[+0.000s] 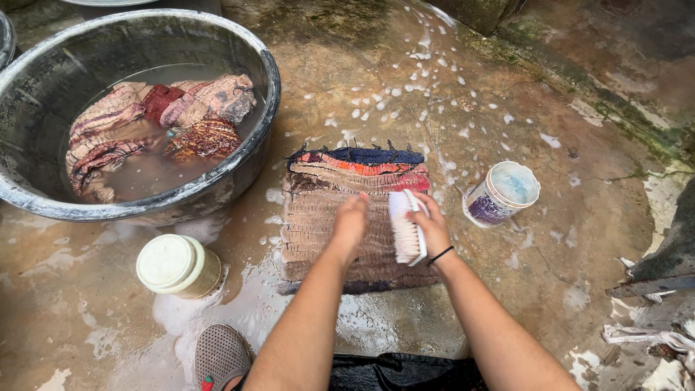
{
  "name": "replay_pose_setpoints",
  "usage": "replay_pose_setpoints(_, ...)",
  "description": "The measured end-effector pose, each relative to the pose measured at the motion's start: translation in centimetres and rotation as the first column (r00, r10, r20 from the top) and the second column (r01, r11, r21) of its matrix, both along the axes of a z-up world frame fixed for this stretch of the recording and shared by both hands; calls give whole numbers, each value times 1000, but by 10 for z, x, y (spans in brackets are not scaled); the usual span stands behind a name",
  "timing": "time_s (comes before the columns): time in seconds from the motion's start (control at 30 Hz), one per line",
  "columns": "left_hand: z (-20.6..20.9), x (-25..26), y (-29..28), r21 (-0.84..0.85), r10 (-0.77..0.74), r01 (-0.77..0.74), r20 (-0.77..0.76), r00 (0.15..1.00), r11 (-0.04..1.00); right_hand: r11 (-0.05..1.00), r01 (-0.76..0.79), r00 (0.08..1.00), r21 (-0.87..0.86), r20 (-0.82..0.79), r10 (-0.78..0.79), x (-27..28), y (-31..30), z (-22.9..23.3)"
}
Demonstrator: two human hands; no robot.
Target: The person washes a rug by hand on the floor by applying soap from a container and scrubbing the surface with a brush and a bar of soap.
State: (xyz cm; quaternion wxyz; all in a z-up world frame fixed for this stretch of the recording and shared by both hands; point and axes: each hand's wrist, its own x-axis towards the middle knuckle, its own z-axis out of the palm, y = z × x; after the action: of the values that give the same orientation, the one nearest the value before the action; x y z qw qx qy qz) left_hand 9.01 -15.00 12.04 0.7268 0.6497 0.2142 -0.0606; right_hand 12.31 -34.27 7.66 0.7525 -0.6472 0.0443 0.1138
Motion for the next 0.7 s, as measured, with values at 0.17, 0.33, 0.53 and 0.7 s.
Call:
replay_pose_setpoints(0.17,18,11,37,-525,123,-139,-66,990,840,992,15,999,-124,37,-11,15,-39,-21)
replay_pose_setpoints(0.33,-24,16,48,-742,132,-117,-39,991,660,776,80,997,-625,68,-47,17,-68,-27)
replay_pose_setpoints(0.53,-23,17,57,-663,119,-173,-126,985,728,267,-57,990,-962,-20,139,0,-65,1)
replay_pose_setpoints(0.7,-13,20,37,-747,76,-120,-93,993,654,452,-355,705,-819,84,704,-35,36,-10)
